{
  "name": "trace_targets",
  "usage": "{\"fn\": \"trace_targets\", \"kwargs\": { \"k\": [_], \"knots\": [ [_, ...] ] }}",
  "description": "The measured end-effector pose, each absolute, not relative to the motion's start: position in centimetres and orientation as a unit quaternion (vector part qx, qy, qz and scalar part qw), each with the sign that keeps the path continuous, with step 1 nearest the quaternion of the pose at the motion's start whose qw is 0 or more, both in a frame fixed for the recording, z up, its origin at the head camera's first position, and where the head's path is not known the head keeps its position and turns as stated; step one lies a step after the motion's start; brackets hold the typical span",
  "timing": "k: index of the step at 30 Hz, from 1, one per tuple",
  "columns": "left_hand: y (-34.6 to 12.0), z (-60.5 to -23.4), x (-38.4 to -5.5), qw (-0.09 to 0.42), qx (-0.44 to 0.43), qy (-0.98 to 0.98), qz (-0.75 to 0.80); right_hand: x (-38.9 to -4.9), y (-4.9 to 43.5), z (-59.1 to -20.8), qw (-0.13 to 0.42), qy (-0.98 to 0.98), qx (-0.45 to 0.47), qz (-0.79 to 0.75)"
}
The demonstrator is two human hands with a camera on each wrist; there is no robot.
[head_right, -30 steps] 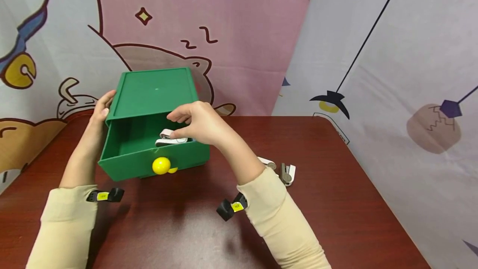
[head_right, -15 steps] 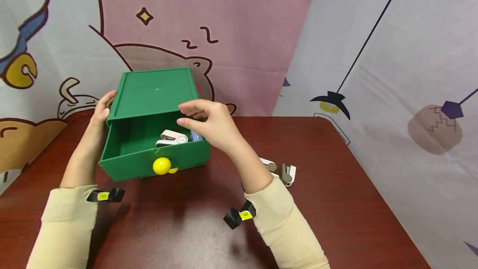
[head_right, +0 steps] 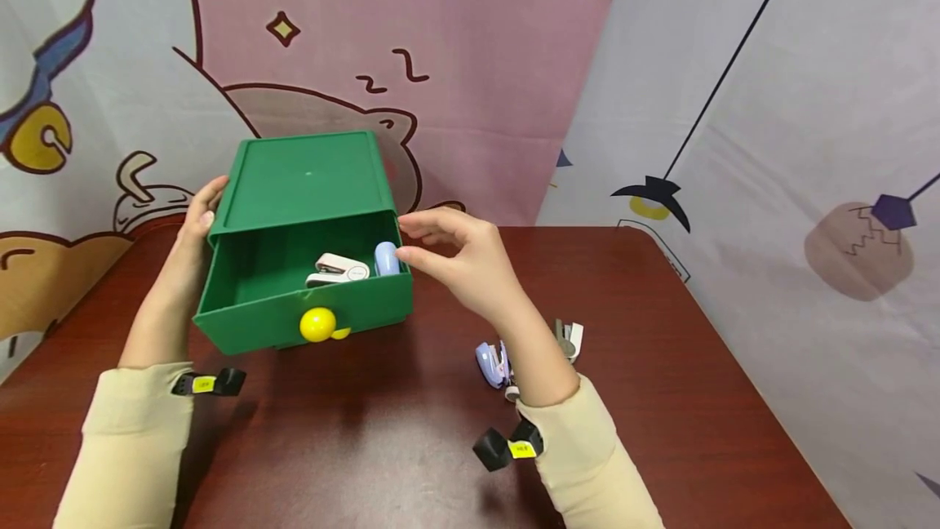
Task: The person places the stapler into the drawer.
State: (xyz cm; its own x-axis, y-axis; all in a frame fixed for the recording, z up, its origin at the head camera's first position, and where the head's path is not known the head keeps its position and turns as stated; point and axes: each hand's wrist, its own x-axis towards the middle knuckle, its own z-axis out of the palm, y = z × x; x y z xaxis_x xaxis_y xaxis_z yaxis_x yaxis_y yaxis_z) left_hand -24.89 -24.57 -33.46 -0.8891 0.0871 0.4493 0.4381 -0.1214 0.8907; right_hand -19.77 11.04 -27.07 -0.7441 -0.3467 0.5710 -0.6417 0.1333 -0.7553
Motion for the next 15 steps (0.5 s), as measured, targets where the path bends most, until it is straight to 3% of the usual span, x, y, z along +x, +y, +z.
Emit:
{"fn": "trace_targets", "kwargs": {
  "k": [15],
  "knots": [
    [-24.5, -33.4, -24.8, 0.117, -0.196, -0.656, -0.72, -19.0, 16.1, -29.2, 0.141, -0.799, 0.269, 0.519]
  ]
}}
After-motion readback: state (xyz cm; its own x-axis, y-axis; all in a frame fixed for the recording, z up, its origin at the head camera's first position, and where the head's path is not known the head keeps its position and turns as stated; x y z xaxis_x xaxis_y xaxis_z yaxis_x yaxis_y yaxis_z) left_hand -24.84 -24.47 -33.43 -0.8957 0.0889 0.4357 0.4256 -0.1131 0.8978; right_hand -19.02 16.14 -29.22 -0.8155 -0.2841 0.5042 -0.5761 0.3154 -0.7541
